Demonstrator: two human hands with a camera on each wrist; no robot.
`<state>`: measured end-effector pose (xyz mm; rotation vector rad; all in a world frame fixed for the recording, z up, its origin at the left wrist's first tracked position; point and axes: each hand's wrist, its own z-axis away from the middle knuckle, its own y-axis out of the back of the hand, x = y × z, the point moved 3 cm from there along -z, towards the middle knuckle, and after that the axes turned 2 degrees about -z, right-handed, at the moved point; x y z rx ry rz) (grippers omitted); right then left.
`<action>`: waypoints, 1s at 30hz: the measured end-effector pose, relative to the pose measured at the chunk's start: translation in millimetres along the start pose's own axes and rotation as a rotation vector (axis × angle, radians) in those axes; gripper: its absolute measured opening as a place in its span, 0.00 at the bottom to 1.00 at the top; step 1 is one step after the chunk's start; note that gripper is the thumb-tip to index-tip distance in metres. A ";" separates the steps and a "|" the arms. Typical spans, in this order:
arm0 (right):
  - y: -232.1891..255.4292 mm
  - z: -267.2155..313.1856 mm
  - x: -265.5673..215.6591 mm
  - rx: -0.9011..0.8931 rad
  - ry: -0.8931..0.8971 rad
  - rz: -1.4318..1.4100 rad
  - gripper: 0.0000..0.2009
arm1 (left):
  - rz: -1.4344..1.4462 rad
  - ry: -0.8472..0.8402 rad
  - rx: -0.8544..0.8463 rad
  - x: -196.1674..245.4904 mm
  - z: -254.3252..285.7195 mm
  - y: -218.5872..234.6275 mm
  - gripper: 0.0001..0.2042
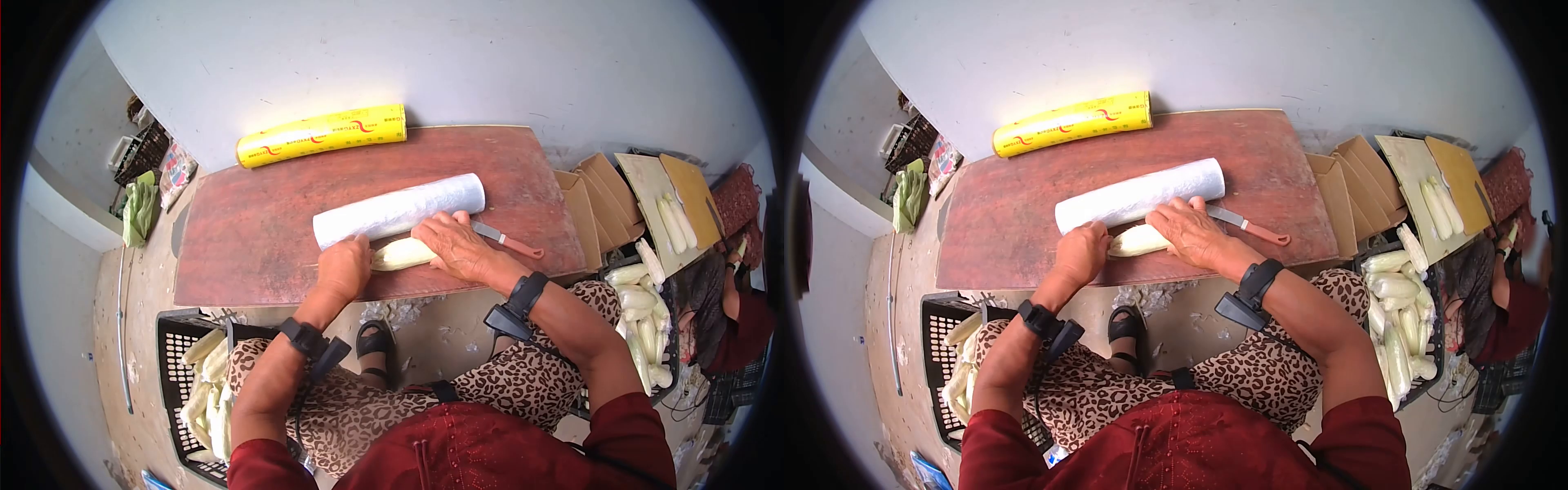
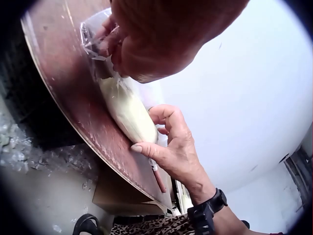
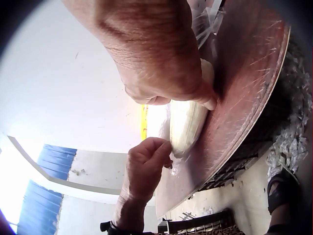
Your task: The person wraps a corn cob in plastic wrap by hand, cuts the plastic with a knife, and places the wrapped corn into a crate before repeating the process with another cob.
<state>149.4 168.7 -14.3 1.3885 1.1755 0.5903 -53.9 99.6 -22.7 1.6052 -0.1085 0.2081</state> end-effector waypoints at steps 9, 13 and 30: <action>-2.0 -1.4 1.6 0.020 -0.010 -0.031 0.18 | -0.326 -0.128 0.191 28.1 5.4 44.6 0.06; -5.5 -2.0 2.8 0.004 -0.028 0.018 0.18 | 0.167 -0.345 0.219 58.9 5.7 34.7 0.17; -11.1 0.0 -8.4 0.121 0.052 0.052 0.11 | 0.212 -0.296 0.189 62.6 12.2 -28.5 0.40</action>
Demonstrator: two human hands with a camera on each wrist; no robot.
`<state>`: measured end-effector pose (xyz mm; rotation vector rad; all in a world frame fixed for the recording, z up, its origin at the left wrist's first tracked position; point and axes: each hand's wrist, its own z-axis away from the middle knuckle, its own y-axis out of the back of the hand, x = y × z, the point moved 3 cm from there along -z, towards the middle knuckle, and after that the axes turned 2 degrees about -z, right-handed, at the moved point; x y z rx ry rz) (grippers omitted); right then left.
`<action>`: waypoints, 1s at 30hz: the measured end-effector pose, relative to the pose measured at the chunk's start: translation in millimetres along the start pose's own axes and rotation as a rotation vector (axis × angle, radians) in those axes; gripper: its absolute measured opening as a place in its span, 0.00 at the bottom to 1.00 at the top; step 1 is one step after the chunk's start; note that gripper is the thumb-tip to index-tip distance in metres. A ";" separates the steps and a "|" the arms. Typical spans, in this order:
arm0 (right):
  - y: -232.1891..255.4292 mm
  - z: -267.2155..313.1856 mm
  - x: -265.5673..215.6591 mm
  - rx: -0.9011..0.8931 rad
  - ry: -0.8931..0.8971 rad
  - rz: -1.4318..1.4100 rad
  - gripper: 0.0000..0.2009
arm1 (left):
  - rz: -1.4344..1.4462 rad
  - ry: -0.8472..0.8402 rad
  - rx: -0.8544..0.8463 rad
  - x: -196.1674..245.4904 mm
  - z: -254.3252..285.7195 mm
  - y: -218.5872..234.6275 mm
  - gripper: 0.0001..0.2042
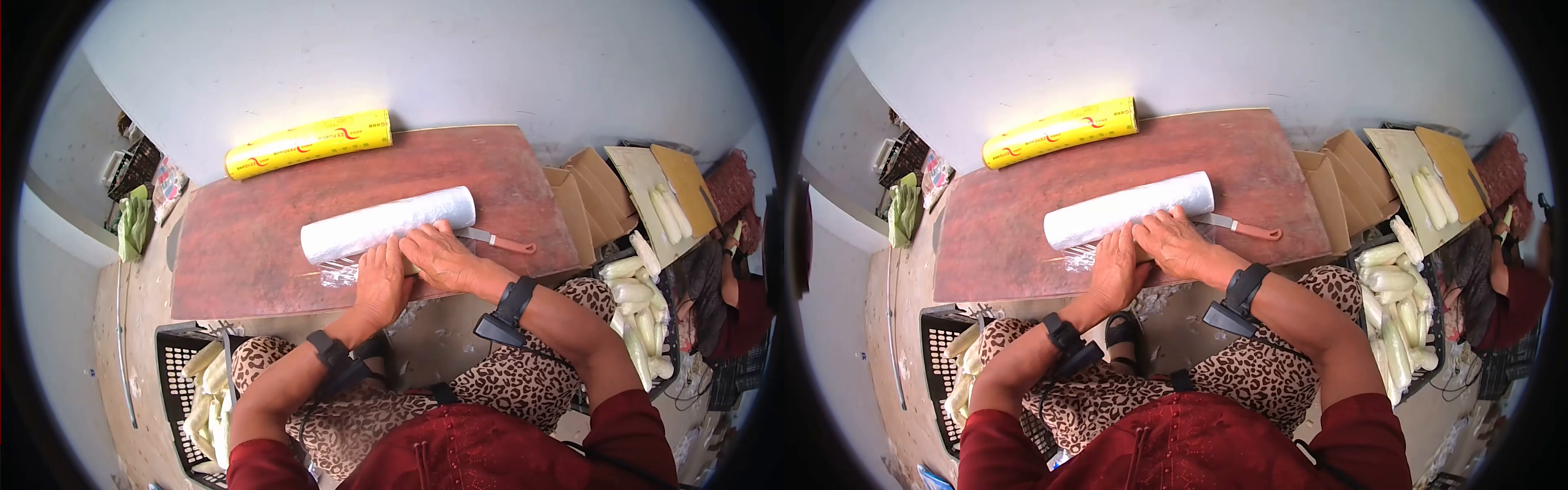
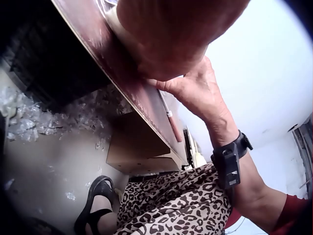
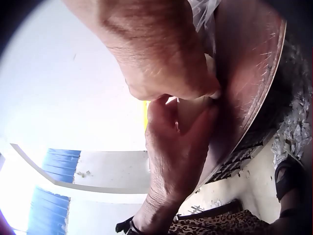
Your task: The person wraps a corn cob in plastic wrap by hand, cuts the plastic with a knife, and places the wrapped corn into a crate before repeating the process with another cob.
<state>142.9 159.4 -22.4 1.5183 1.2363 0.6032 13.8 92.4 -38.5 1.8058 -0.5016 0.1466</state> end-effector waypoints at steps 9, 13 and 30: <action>12.6 -0.6 -8.0 -0.166 -0.091 -0.102 0.12 | 0.056 -0.004 0.074 -2.3 8.0 -1.3 0.38; 17.0 -12.8 3.5 -0.314 -0.251 -0.219 0.14 | 0.062 0.023 0.082 -2.3 7.7 -1.5 0.39; 18.5 -35.8 29.7 -0.032 -0.209 -0.170 0.17 | -0.076 0.099 -0.166 -5.6 -15.4 5.2 0.28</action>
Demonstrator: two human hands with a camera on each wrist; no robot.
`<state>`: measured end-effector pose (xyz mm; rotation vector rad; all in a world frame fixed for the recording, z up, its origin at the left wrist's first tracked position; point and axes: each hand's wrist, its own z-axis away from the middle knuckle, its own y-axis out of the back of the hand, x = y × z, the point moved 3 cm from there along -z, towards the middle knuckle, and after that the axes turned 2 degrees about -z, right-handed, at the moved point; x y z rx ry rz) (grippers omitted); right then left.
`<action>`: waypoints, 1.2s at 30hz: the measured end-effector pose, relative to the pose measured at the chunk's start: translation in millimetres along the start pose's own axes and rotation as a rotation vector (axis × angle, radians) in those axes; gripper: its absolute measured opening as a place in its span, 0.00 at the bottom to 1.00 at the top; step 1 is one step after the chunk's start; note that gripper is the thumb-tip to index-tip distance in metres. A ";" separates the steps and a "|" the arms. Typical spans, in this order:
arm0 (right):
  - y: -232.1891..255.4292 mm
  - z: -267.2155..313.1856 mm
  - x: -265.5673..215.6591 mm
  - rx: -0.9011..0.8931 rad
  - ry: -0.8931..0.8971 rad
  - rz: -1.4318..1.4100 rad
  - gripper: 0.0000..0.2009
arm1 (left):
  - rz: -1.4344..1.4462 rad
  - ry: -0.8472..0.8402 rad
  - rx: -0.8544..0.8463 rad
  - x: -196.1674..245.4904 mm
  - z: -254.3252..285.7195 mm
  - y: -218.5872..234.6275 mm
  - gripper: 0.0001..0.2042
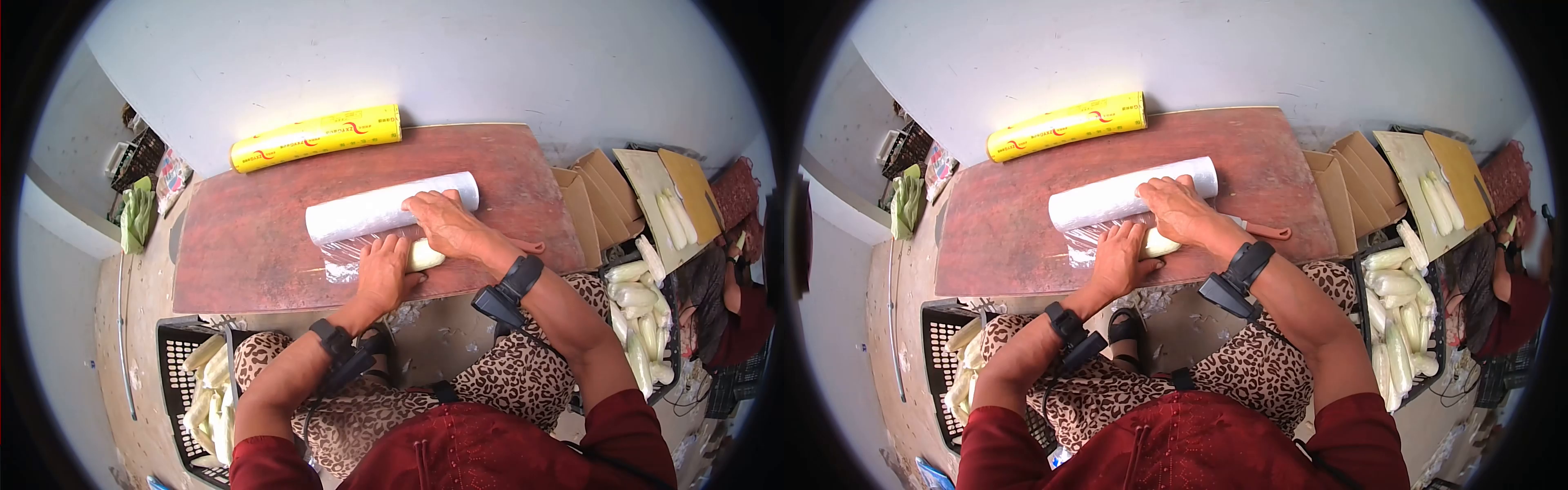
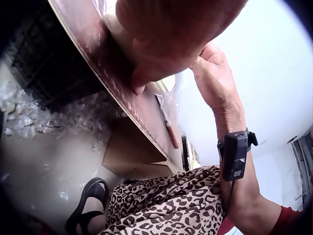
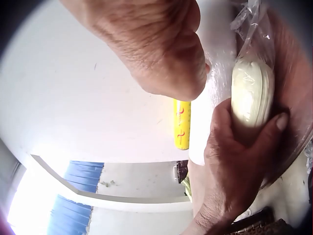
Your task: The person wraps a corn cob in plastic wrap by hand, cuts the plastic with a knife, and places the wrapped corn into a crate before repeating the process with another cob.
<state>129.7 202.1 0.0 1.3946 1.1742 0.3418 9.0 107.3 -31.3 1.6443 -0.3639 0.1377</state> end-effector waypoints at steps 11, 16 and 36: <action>4.6 -8.0 13.9 0.005 0.068 0.108 0.21 | 0.031 -0.034 -0.098 -5.2 -3.9 1.6 0.26; -2.9 -16.8 29.2 0.136 0.087 0.252 0.24 | 0.043 -0.001 -0.124 -4.0 -4.7 3.2 0.25; 27.2 11.2 55.4 -0.105 -0.593 -0.406 0.09 | 0.053 0.047 -0.237 -11.2 -9.1 4.2 0.27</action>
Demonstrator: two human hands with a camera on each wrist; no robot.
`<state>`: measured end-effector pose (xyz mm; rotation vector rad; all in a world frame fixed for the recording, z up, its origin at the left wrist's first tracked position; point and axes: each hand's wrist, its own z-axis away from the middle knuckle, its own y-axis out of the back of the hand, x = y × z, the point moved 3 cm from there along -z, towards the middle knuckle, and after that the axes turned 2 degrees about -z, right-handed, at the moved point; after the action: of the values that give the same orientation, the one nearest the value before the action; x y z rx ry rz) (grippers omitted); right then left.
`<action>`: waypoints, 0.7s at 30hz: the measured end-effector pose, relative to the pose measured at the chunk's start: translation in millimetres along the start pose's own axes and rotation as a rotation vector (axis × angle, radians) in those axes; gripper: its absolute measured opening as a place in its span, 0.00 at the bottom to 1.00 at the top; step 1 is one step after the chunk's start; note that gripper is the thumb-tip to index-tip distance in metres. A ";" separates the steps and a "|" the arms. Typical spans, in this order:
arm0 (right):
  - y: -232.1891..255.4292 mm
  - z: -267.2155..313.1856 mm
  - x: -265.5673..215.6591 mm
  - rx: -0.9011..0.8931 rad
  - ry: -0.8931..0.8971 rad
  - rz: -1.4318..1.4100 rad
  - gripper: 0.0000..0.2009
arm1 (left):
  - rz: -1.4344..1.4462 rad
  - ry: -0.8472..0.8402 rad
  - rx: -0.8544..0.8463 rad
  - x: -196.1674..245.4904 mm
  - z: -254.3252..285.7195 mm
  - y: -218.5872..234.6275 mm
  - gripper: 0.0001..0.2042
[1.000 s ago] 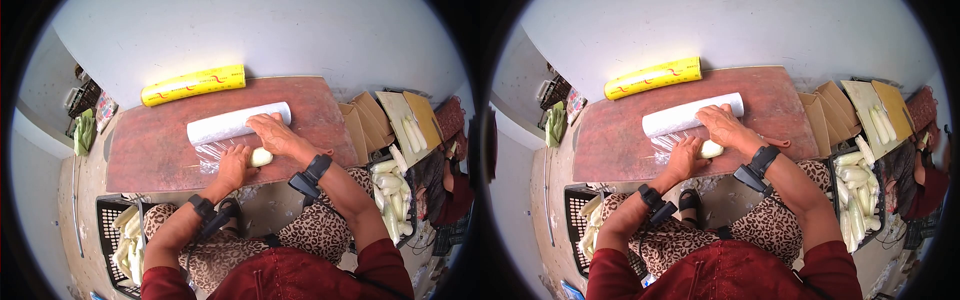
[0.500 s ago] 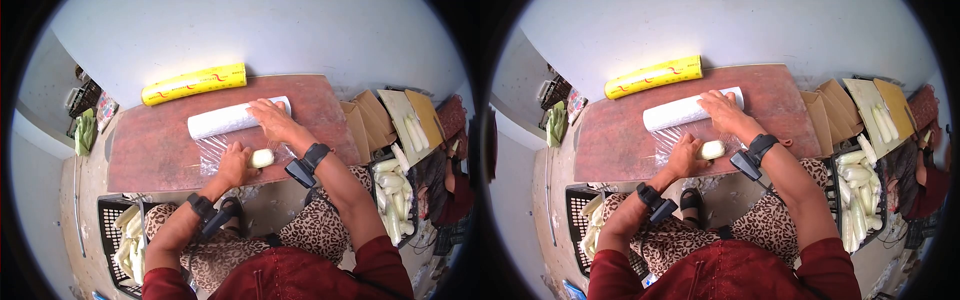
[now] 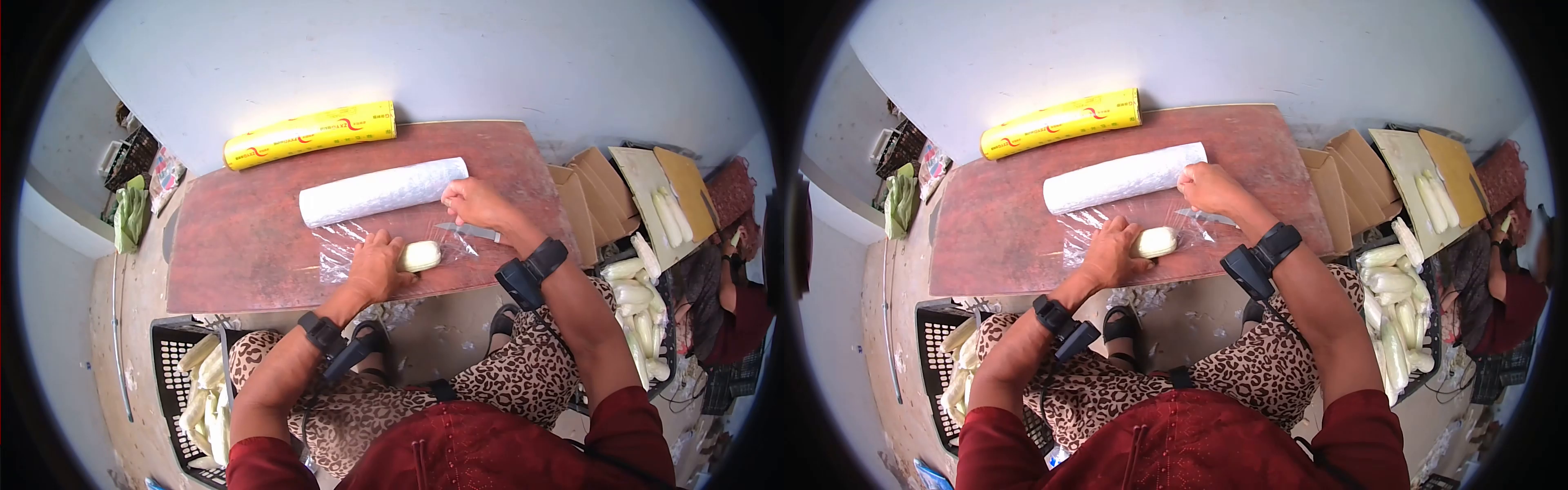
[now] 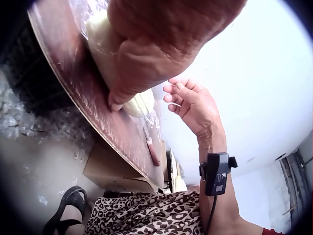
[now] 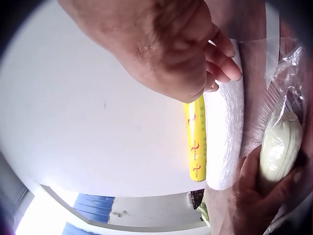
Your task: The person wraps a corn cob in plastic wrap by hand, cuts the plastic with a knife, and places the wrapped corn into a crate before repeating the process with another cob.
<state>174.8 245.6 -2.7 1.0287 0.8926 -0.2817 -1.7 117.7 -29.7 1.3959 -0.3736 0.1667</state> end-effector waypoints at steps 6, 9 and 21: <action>-10.9 5.4 27.3 -0.162 -0.138 0.048 0.09 | 0.000 -0.013 0.011 0.3 1.7 0.3 0.26; -14.2 5.6 33.9 -0.184 -0.147 0.062 0.10 | 0.006 -0.023 0.027 0.7 2.3 0.3 0.26; -17.0 10.9 35.1 -0.154 -0.024 0.503 0.07 | 0.012 -0.039 0.026 -1.1 1.6 0.2 0.26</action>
<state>192.4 234.5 -37.4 1.0665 0.5972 0.1949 -3.0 116.3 -29.7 1.4240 -0.4131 0.1543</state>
